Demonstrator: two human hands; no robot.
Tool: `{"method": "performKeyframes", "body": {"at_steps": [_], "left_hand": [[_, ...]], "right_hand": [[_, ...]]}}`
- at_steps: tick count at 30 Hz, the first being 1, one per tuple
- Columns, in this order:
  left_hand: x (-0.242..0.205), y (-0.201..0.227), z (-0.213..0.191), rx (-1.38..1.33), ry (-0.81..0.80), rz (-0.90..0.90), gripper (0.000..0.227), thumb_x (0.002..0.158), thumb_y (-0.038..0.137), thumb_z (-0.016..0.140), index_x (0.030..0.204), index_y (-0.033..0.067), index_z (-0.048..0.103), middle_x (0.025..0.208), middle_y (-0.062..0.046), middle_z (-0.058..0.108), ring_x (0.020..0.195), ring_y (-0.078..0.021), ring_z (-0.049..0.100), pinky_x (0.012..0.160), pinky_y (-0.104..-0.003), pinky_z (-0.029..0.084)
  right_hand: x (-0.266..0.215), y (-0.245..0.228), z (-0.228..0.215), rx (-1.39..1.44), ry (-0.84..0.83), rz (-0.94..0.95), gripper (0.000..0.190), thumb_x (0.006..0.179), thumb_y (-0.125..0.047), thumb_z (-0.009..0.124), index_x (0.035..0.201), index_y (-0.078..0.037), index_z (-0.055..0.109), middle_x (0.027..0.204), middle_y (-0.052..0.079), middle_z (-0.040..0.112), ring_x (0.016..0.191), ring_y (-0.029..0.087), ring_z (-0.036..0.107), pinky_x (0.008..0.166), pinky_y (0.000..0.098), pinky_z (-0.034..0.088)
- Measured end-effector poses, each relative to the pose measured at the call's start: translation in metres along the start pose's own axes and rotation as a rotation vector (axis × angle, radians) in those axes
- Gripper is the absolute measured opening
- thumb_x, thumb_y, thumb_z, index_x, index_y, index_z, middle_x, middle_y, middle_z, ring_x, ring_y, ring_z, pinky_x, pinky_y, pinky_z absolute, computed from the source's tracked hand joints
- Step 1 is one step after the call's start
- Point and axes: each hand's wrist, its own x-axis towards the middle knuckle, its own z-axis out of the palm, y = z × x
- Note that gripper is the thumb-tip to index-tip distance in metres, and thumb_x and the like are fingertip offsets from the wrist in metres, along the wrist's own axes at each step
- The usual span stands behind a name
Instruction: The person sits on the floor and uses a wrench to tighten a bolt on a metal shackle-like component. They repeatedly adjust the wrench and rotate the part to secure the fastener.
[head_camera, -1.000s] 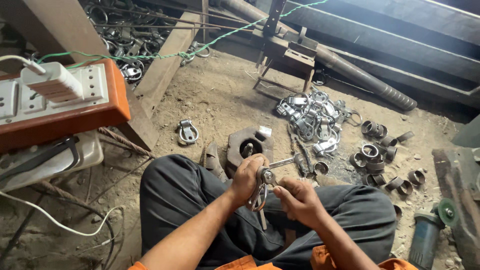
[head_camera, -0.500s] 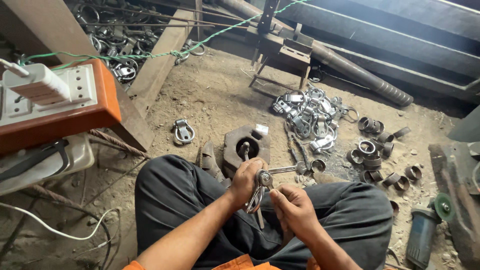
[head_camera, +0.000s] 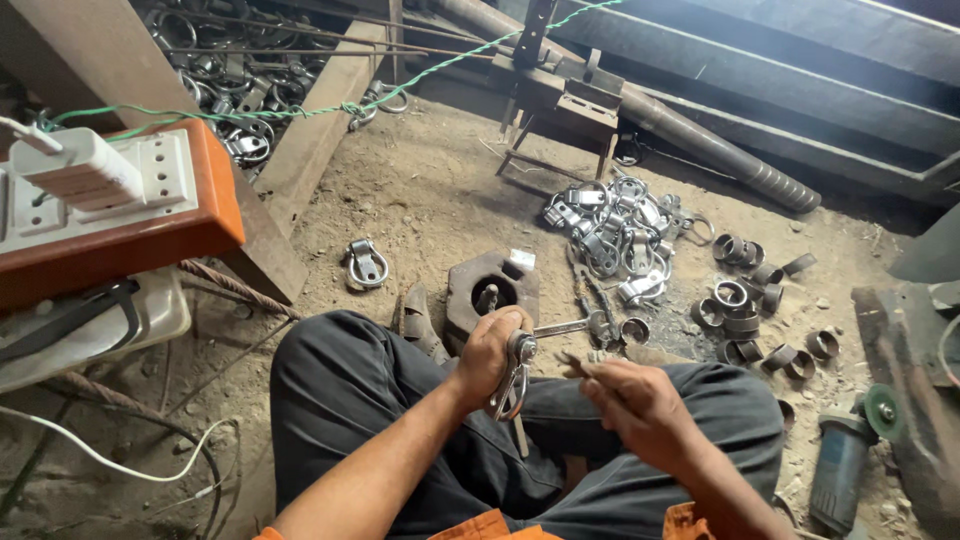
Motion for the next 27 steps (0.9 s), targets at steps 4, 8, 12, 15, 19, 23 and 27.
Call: {"method": "performKeyframes", "body": {"at_steps": [4,8,12,15,19,23,27], "left_hand": [[0.001,0.0,0.001,0.004,0.011,-0.02,0.033,0.107,0.027,0.043,0.086,0.0068,0.06,0.07,0.001,0.055,0.062,-0.0068,0.048,0.056,-0.024,0.041],[0.001,-0.005,0.0,0.048,-0.038,0.008,0.034,0.108,0.026,0.043,0.087,0.0057,0.06,0.071,0.001,0.055,0.063,-0.0066,0.048,0.058,-0.024,0.041],[-0.001,-0.003,0.001,0.087,-0.075,-0.006,0.034,0.108,0.025,0.042,0.087,0.0058,0.06,0.07,0.001,0.055,0.063,-0.0065,0.048,0.057,-0.024,0.041],[0.0,0.003,0.001,0.143,-0.082,-0.002,0.035,0.107,0.024,0.041,0.085,0.0058,0.06,0.069,-0.001,0.056,0.061,-0.0072,0.048,0.056,-0.024,0.041],[0.001,0.011,-0.002,0.035,-0.107,-0.134,0.035,0.107,0.023,0.04,0.083,0.0058,0.059,0.07,-0.001,0.055,0.059,-0.0082,0.047,0.053,-0.025,0.041],[0.003,0.011,-0.004,-0.01,-0.026,-0.136,0.035,0.106,0.025,0.04,0.082,0.0072,0.059,0.068,-0.001,0.054,0.056,-0.0086,0.046,0.05,-0.026,0.039],[0.009,0.012,-0.013,0.068,0.051,0.046,0.037,0.107,0.026,0.041,0.08,0.0063,0.058,0.071,0.001,0.052,0.061,-0.0075,0.046,0.055,-0.026,0.039]], "right_hand": [[0.015,-0.024,-0.02,-0.005,-0.228,0.24,0.03,0.099,-0.025,0.056,0.108,-0.009,0.079,0.05,0.005,0.059,0.044,0.012,0.058,0.044,0.0286,0.045],[0.037,-0.038,-0.031,-0.061,-0.455,0.354,0.039,0.102,-0.033,0.051,0.093,-0.005,0.076,0.052,0.001,0.061,0.043,0.012,0.064,0.044,0.0299,0.053],[0.06,-0.044,-0.04,-0.212,-0.615,0.43,0.043,0.104,-0.038,0.05,0.086,-0.006,0.073,0.053,0.001,0.063,0.044,0.012,0.065,0.046,0.0299,0.054],[0.073,-0.048,-0.044,-0.308,-0.659,0.364,0.047,0.104,-0.041,0.051,0.079,-0.005,0.069,0.052,0.002,0.063,0.044,0.013,0.063,0.046,0.0309,0.052],[0.082,-0.046,-0.043,-0.419,-0.68,0.243,0.051,0.103,-0.046,0.049,0.074,-0.009,0.067,0.051,0.001,0.062,0.043,0.014,0.065,0.047,0.0315,0.053],[0.09,-0.03,-0.034,-0.426,-0.625,0.19,0.05,0.104,-0.045,0.047,0.072,-0.009,0.06,0.054,0.001,0.056,0.047,0.012,0.058,0.049,0.0328,0.049],[0.081,-0.011,-0.003,-0.187,-0.402,0.127,0.046,0.104,-0.038,0.05,0.072,-0.006,0.057,0.058,0.001,0.05,0.053,0.013,0.045,0.051,0.0343,0.041]]}}
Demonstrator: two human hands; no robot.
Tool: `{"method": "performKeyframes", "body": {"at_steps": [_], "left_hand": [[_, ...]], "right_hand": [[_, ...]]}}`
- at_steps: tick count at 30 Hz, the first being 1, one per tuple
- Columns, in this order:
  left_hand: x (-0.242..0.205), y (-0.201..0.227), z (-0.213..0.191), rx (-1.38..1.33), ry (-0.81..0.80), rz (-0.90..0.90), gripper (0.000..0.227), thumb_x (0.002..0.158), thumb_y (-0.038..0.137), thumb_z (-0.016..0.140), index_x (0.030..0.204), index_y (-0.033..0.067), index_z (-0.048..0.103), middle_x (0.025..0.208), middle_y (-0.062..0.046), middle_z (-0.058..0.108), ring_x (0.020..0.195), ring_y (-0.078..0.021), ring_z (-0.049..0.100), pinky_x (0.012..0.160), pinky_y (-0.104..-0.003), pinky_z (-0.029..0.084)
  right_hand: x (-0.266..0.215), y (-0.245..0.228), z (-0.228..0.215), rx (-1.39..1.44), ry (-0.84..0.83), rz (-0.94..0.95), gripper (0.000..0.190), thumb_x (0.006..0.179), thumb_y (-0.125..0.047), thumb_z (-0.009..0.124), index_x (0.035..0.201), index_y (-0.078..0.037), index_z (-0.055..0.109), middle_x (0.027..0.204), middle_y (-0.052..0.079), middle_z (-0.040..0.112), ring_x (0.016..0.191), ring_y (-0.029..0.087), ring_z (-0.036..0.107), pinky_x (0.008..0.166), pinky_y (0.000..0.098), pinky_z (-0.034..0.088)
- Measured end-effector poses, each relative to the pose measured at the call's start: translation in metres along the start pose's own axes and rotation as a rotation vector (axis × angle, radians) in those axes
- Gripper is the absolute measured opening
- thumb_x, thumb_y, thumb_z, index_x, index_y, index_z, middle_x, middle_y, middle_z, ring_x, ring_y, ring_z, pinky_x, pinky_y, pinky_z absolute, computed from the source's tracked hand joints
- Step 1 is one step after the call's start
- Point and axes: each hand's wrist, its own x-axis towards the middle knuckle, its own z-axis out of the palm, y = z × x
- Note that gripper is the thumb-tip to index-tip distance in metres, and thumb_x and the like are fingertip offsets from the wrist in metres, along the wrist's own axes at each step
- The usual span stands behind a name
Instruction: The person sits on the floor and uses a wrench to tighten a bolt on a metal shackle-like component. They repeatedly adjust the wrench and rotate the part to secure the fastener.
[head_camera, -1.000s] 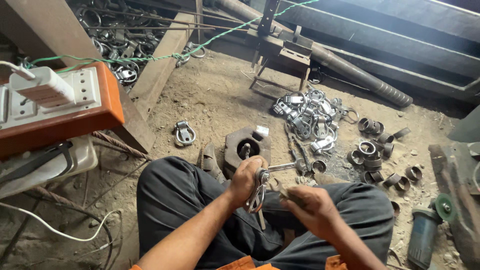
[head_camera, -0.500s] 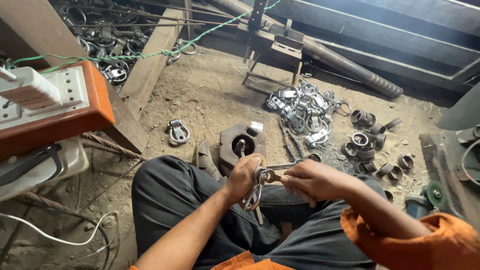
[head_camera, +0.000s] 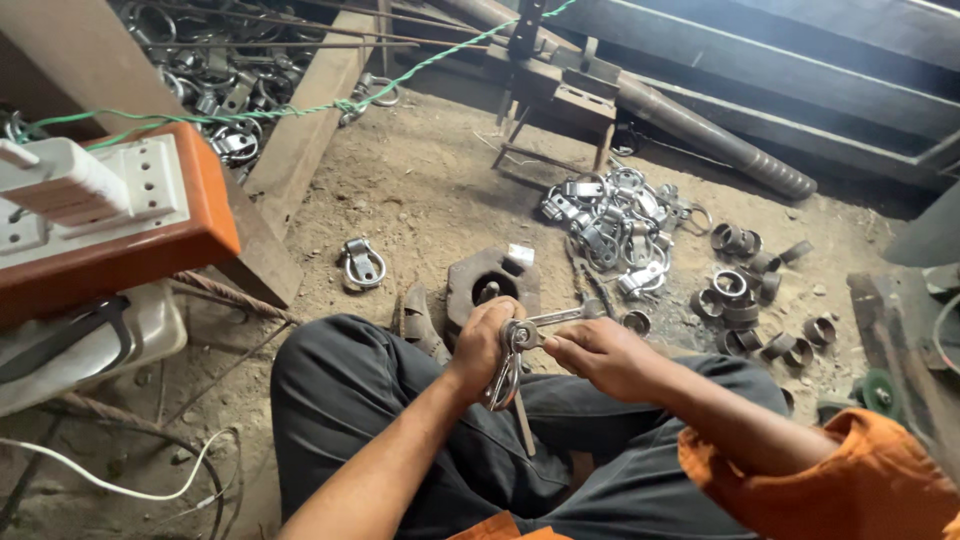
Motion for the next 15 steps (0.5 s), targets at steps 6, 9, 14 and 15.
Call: {"method": "performKeyframes", "body": {"at_steps": [6,9,14,15], "left_hand": [[-0.006,0.001,-0.003,0.003,0.002,-0.014,0.037,0.103,0.026,0.04,0.076,0.0073,0.057,0.067,0.0,0.054,0.059,-0.0087,0.047,0.054,-0.026,0.038],[-0.006,-0.005,-0.001,-0.027,-0.004,-0.029,0.035,0.103,0.024,0.042,0.077,0.0062,0.059,0.068,-0.001,0.055,0.061,-0.0088,0.047,0.056,-0.026,0.039],[0.001,-0.021,0.002,-0.106,0.09,-0.069,0.032,0.101,0.022,0.044,0.08,0.0054,0.06,0.07,0.0,0.055,0.064,-0.0093,0.048,0.059,-0.027,0.04],[0.002,-0.022,0.002,-0.108,0.113,-0.067,0.032,0.101,0.022,0.044,0.08,0.0051,0.06,0.071,0.0,0.055,0.064,-0.0095,0.049,0.059,-0.027,0.041]], "right_hand": [[0.003,0.012,0.032,0.306,0.125,0.004,0.045,0.104,-0.034,0.054,0.071,-0.003,0.054,0.059,-0.001,0.045,0.056,0.01,0.041,0.05,0.0325,0.037],[-0.002,0.017,0.042,0.266,0.184,0.031,0.043,0.103,-0.033,0.053,0.071,-0.005,0.055,0.056,-0.002,0.043,0.052,0.01,0.04,0.049,0.0317,0.034],[-0.002,0.037,0.081,0.66,0.289,0.063,0.044,0.105,-0.033,0.053,0.069,-0.008,0.053,0.057,-0.006,0.041,0.05,0.007,0.035,0.044,0.0287,0.029],[0.0,0.039,0.09,0.765,0.297,0.089,0.046,0.106,-0.034,0.053,0.068,-0.009,0.051,0.056,-0.006,0.041,0.048,0.008,0.034,0.042,0.028,0.027]]}}
